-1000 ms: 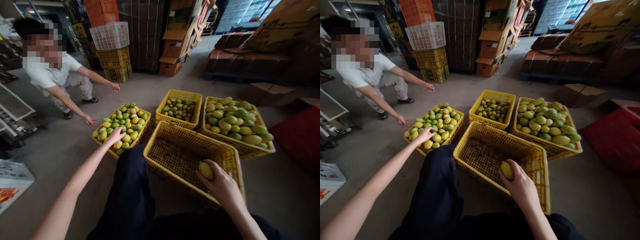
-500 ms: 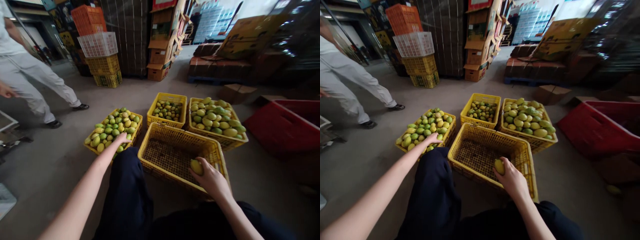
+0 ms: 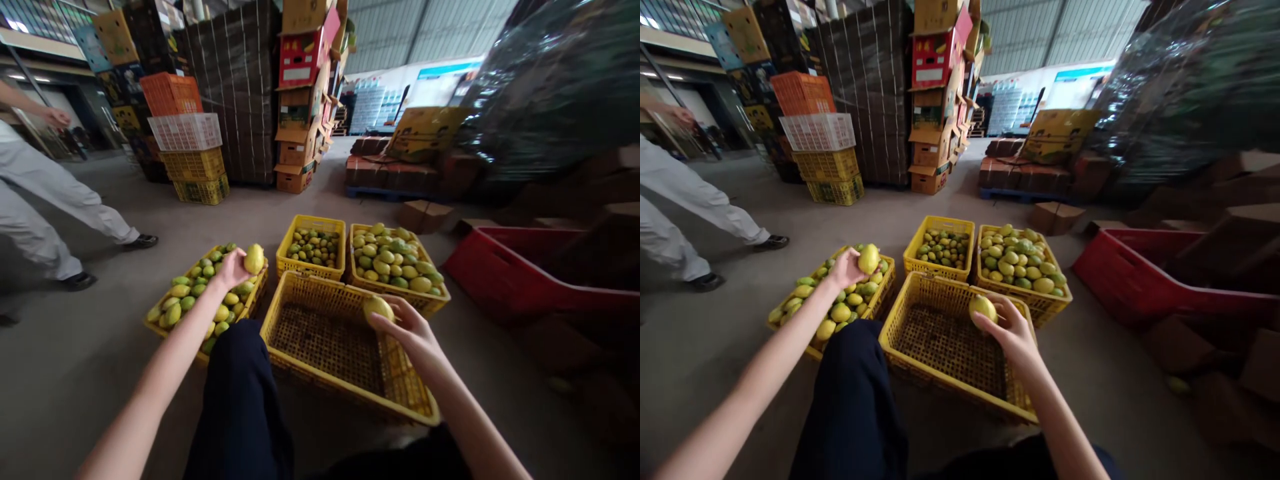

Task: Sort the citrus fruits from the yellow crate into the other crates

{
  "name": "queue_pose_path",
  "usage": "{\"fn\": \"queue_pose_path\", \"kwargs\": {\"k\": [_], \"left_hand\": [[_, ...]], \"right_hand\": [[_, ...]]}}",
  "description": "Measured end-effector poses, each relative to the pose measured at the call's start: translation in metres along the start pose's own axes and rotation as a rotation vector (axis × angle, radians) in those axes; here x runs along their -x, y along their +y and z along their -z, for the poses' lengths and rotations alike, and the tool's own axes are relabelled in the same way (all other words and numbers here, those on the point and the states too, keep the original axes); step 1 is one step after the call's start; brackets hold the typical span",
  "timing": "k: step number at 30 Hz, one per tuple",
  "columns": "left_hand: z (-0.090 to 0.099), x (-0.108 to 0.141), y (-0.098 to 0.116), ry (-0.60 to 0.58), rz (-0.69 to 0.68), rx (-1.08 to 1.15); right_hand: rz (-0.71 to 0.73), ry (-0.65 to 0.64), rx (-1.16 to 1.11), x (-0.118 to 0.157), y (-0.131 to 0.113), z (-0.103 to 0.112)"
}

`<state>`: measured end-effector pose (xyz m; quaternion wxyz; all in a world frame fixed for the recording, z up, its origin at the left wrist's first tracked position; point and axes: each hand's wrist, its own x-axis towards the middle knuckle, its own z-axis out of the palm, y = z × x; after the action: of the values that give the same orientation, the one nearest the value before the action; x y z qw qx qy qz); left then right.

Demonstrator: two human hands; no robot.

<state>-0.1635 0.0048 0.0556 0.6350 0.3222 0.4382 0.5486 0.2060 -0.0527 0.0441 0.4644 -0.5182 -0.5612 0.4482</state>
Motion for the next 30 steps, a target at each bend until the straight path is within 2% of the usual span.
{"fn": "queue_pose_path", "kwargs": {"k": [2,3,6,8,11,14,18,20,24,27,30], "left_hand": [[-0.040,0.003,0.000,-0.167,0.009,0.306],[-0.059,0.003,-0.004,-0.206,0.029,0.406],[-0.103,-0.004,-0.033,-0.223,0.150,0.576],[-0.117,-0.010,-0.058,-0.211,0.241,0.634],[-0.125,-0.016,-0.087,-0.178,0.334,0.662],[-0.128,-0.019,-0.099,-0.166,0.321,0.666],[-0.137,-0.020,-0.103,-0.326,0.243,0.625],[-0.142,-0.020,-0.107,-0.399,0.258,0.603],[-0.152,-0.015,-0.122,-0.472,0.334,0.566],[-0.162,-0.009,-0.132,-0.365,0.330,0.524],[-0.169,-0.007,-0.136,-0.268,0.259,0.490]], "right_hand": [[0.025,0.019,-0.233,-0.013,-0.009,-0.011],[0.053,0.019,-0.324,-0.018,-0.009,-0.015],[0.113,-0.008,-0.457,-0.026,0.006,-0.023],[0.079,-0.041,-0.495,-0.025,0.019,-0.023],[-0.020,-0.078,-0.583,-0.017,0.031,-0.021],[-0.045,-0.076,-0.656,-0.014,0.032,-0.021],[0.009,-0.028,-0.637,-0.017,0.032,-0.024],[0.055,0.016,-0.530,-0.020,0.034,-0.025],[0.202,0.177,-0.142,-0.025,0.040,-0.034],[0.344,0.201,0.105,-0.026,0.042,-0.047],[0.397,0.082,0.254,-0.023,0.042,-0.060]]}}
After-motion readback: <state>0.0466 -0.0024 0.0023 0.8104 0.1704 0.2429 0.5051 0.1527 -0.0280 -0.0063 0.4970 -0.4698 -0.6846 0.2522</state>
